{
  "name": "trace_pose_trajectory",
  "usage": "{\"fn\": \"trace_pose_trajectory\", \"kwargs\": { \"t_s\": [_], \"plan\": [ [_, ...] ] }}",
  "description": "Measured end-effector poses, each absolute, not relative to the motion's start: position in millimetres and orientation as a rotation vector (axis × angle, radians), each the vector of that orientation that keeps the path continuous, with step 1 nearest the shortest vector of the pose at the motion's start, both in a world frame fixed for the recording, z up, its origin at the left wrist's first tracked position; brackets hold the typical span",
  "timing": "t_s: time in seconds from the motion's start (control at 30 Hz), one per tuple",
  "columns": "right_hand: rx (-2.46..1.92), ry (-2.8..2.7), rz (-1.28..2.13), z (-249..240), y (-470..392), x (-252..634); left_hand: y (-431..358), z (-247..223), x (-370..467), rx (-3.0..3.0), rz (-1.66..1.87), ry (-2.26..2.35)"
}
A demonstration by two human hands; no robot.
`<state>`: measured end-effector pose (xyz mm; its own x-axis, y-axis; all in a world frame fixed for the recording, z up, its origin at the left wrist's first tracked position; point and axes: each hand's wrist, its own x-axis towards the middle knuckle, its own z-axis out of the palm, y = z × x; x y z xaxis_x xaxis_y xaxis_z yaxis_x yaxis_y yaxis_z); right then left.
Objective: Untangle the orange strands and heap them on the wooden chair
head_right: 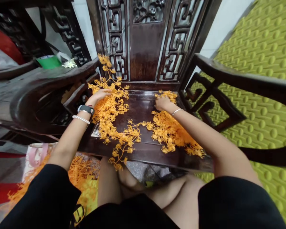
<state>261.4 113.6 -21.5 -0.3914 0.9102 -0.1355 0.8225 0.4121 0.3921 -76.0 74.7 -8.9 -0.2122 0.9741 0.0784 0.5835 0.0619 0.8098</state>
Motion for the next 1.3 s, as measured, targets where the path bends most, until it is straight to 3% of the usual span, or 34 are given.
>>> {"fn": "trace_pose_trajectory", "kwargs": {
  "t_s": [0.2, 0.33, 0.47, 0.57, 0.67, 0.83, 1.03, 1.2, 1.3],
  "plan": [
    [1.051, 2.611, 0.270, -21, 21, 249, 38, 2, -71, 1.663, 1.163, 1.834],
    [1.090, 2.577, 0.373, -38, -19, 242, -15, -5, -50, 1.826, 1.137, 1.758],
    [1.227, 2.496, 0.425, -48, -26, 246, -89, -29, -16, 2.118, 0.876, 1.437],
    [1.349, 2.473, 0.499, -47, -25, 250, -131, -56, 6, 2.435, 0.529, 1.530],
    [1.352, 2.550, 0.588, -45, -32, 253, -149, -78, 16, 2.558, 0.461, 1.599],
    [1.146, 2.709, 0.479, -55, -48, 257, -158, -90, 16, 2.502, 0.586, 1.676],
    [1.419, 2.610, 0.460, -61, -48, 256, -180, -92, 17, 2.404, 0.796, 1.702],
    [1.547, 2.681, 0.544, -36, -78, 235, -199, -101, 13, 2.196, 1.196, 1.727],
    [1.505, 3.080, 0.248, -5, -135, 216, -209, -108, 8, 2.017, 1.424, 1.733]
  ]
}}
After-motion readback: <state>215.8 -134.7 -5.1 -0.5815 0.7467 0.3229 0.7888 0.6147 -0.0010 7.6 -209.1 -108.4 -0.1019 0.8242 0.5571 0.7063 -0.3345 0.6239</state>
